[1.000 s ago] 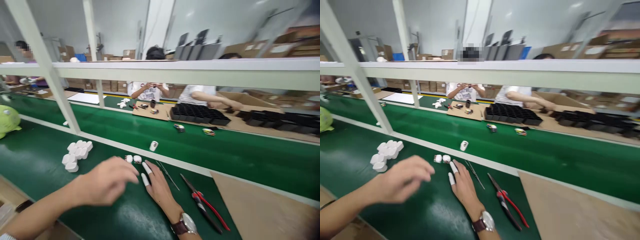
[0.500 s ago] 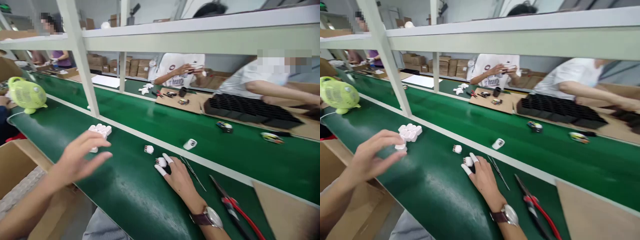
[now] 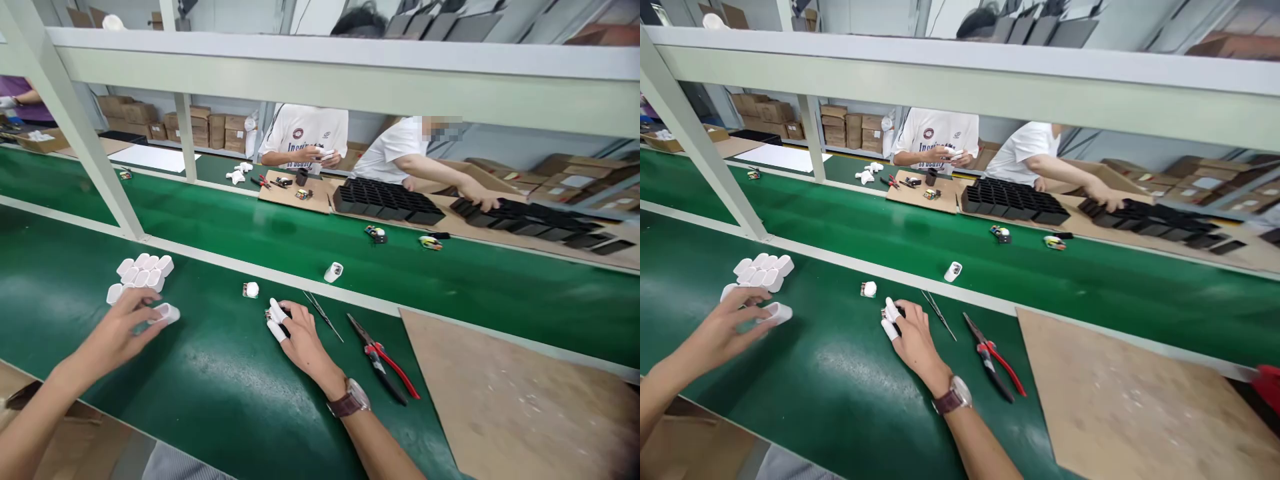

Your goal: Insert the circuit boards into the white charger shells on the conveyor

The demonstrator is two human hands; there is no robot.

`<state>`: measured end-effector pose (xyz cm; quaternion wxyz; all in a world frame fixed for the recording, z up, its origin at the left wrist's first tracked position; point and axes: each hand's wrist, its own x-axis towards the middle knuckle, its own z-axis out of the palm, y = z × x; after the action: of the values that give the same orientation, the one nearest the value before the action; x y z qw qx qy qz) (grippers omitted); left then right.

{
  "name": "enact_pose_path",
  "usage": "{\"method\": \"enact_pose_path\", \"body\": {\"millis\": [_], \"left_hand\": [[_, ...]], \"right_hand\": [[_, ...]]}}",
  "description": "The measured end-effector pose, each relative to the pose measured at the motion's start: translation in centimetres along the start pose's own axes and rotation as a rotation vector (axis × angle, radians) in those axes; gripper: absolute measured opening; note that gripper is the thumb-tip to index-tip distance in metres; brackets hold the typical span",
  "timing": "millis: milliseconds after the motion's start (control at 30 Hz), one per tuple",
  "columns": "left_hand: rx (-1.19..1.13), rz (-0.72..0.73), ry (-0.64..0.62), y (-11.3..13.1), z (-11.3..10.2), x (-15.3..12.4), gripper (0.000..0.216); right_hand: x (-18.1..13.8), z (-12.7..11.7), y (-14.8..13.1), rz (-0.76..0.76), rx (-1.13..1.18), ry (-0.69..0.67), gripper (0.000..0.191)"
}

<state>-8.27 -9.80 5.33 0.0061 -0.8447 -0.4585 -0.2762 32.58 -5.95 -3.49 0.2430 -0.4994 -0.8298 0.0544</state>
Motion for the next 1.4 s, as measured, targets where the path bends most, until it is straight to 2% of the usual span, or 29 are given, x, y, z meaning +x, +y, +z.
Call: {"method": "enact_pose_path", "body": {"millis": [67, 233, 300, 367, 467, 533, 667, 767, 967, 1233, 1400], "left_hand": [[-0.121, 0.048, -0.063, 2.3, 2.0, 2.5, 0.009], [-0.236, 0.140, -0.192, 6.1, 8.7, 7.5, 0.011], [-0.240, 0.073, -0.232, 6.6, 10.7, 8.5, 0.012], [-0.275, -0.050, -0.265, 6.5, 11.8, 8.9, 0.032], [-0.411, -0.158, -0.290, 5.5, 11.9, 8.4, 0.078], [-0.516, -0.172, -0.317, 4.6, 11.6, 7.8, 0.091], [-0.688, -0.215, -0.386, 4.0, 11.7, 7.0, 0.075], [-0.700, -0.161, -0.345, 4.9, 12.5, 6.7, 0.066], [-0.574, -0.024, -0.307, 7.0, 12.5, 6.4, 0.068], [-0.570, -0.002, -0.309, 7.3, 12.4, 6.1, 0.074], [-0.569, 0.003, -0.305, 7.5, 12.6, 5.9, 0.070]], "right_hand": [[-0.1, -0.1, -0.1, 0.013, 0.020, 0.028, 0.032], [-0.8, -0.5, 0.0, 0.027, 0.129, 0.060, 0.078], [-1.2, -0.8, 0.3, -0.004, 0.147, 0.044, 0.075], [-1.4, -1.1, 0.6, -0.039, 0.152, 0.028, 0.064], [-1.3, -1.3, 0.8, -0.078, 0.146, 0.062, 0.050], [-1.1, -1.4, 0.4, -0.107, 0.159, 0.124, 0.045], [-0.7, -2.1, -1.9, -0.174, 0.251, 0.261, 0.047], [-0.8, -2.6, -3.9, -0.231, 0.264, 0.323, 0.055], [-1.4, -2.7, -5.0, -0.299, 0.171, 0.277, 0.059], [-1.6, -2.6, -4.8, -0.284, 0.134, 0.217, 0.052], [-1.7, -2.5, -5.0, -0.280, 0.111, 0.197, 0.039]]}}
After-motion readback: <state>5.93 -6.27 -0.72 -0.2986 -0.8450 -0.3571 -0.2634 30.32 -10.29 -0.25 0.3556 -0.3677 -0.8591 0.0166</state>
